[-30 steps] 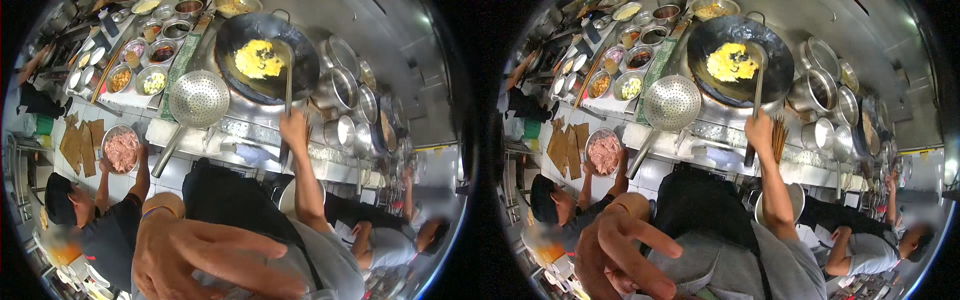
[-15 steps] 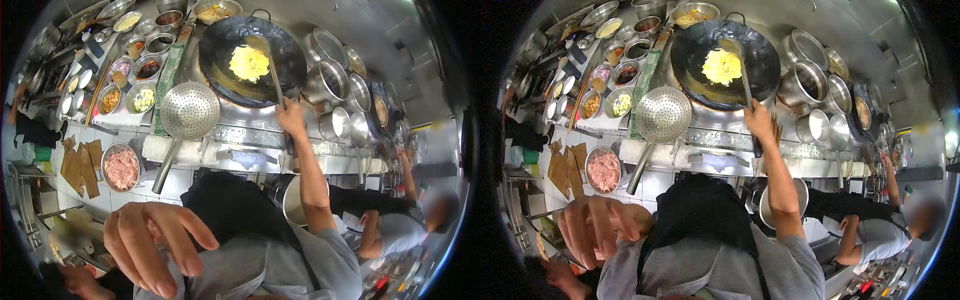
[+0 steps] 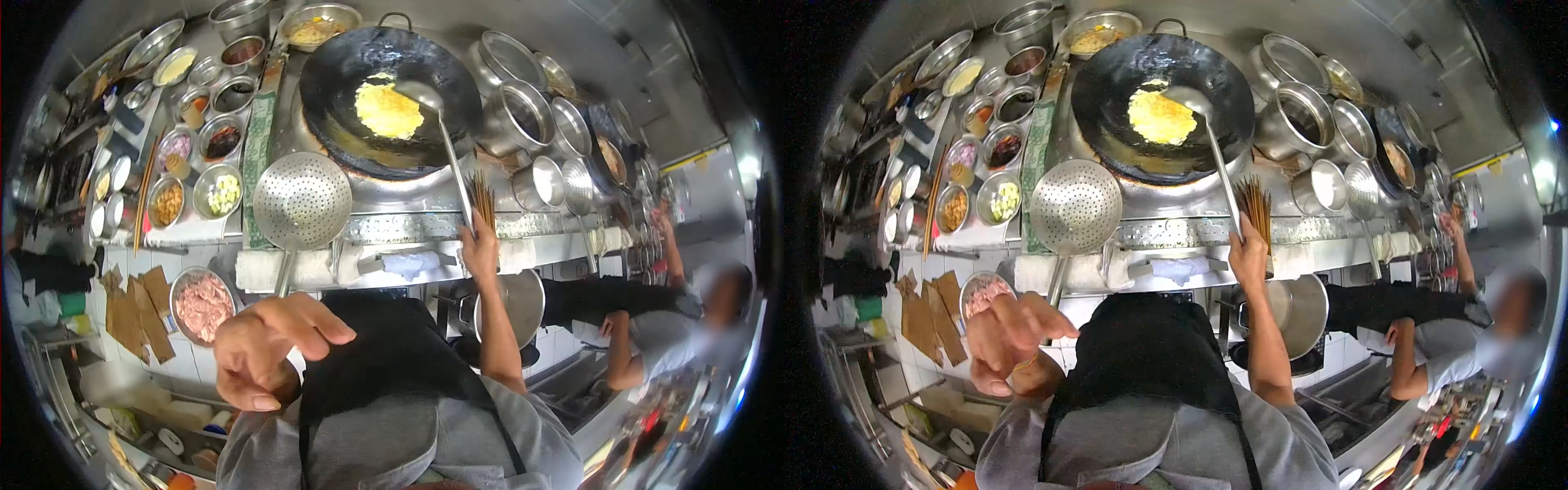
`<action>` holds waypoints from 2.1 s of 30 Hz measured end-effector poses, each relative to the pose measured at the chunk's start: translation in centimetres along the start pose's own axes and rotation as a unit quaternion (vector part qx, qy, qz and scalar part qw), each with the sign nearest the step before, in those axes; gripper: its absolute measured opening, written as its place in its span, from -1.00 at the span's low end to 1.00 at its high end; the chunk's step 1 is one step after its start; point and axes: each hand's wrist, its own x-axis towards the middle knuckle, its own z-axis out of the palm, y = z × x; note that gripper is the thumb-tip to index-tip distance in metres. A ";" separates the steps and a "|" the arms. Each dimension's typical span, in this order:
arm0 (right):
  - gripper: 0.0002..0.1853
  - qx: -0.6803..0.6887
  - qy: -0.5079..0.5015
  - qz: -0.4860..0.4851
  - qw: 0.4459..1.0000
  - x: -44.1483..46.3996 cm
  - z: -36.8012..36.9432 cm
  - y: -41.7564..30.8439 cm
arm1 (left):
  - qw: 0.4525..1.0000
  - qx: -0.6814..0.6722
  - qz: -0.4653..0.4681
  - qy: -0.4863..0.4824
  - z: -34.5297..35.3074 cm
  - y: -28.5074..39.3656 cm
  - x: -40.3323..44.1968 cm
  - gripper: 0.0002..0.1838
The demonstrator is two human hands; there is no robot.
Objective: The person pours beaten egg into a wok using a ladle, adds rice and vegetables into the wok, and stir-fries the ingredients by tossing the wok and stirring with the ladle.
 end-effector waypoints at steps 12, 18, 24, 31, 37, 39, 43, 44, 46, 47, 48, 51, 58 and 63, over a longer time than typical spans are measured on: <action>-0.54 -0.132 0.078 0.261 0.953 -12.4 -6.0 3.6 | 0.812 0.535 -0.221 0.069 -7.6 -10.2 2.2 -0.71; -0.67 -0.130 0.011 0.403 0.906 -13.3 -3.6 10.0 | 0.533 0.819 -0.191 -0.094 -15.0 -22.4 4.5 -0.66; -0.44 -0.155 0.078 0.278 0.945 -15.2 -3.2 10.9 | 0.658 0.730 -0.163 -0.090 -18.0 -22.1 3.5 -0.66; -0.61 -0.137 0.286 0.304 0.898 -27.7 -8.2 7.9 | 0.618 0.759 -0.176 -0.108 -20.1 -20.9 3.5 -0.49; -0.74 -0.207 0.426 0.509 0.719 -51.2 -15.5 13.6 | 0.507 0.858 0.060 -0.062 -11.9 -20.1 0.3 -0.58; -0.76 -0.298 0.446 0.530 0.658 -57.9 -20.7 13.4 | 0.588 0.807 -0.036 -0.040 -6.7 -20.8 -2.7 -0.62; -0.82 -0.266 0.597 0.529 0.541 -70.2 -31.7 17.6 | 0.649 0.735 -0.149 -0.127 -6.0 -25.4 -11.5 -0.74; -0.81 -0.058 0.664 0.565 0.487 -74.6 -33.9 20.2 | 0.626 0.740 -0.166 -0.184 -5.2 -25.9 -13.3 -0.76; -0.75 0.062 0.750 0.515 0.411 -77.9 -39.5 20.8 | 0.627 0.698 -0.251 -0.238 -3.0 -26.6 -16.1 -0.77; -0.72 0.078 0.778 0.496 0.377 -80.5 -42.1 22.3 | 0.625 0.675 -0.293 -0.261 -2.0 -26.8 -17.4 -0.78; -0.69 0.093 0.804 0.477 0.343 -82.7 -43.9 23.9 | 0.607 0.673 -0.335 -0.259 -1.4 -26.9 -18.7 -0.77; -0.73 0.111 0.813 0.477 0.316 -84.6 -49.3 23.3 | 0.574 0.655 -0.409 -0.272 -1.1 -26.1 -22.1 -0.78; -0.63 0.206 0.693 0.474 0.502 -85.4 -55.1 30.6 | 0.508 0.580 -0.594 -0.230 -4.3 -28.2 -27.4 -0.72; -0.59 0.199 0.663 0.508 0.512 -79.0 -53.3 29.1 | 0.615 0.283 -0.718 0.161 -5.1 -37.9 -26.6 -0.66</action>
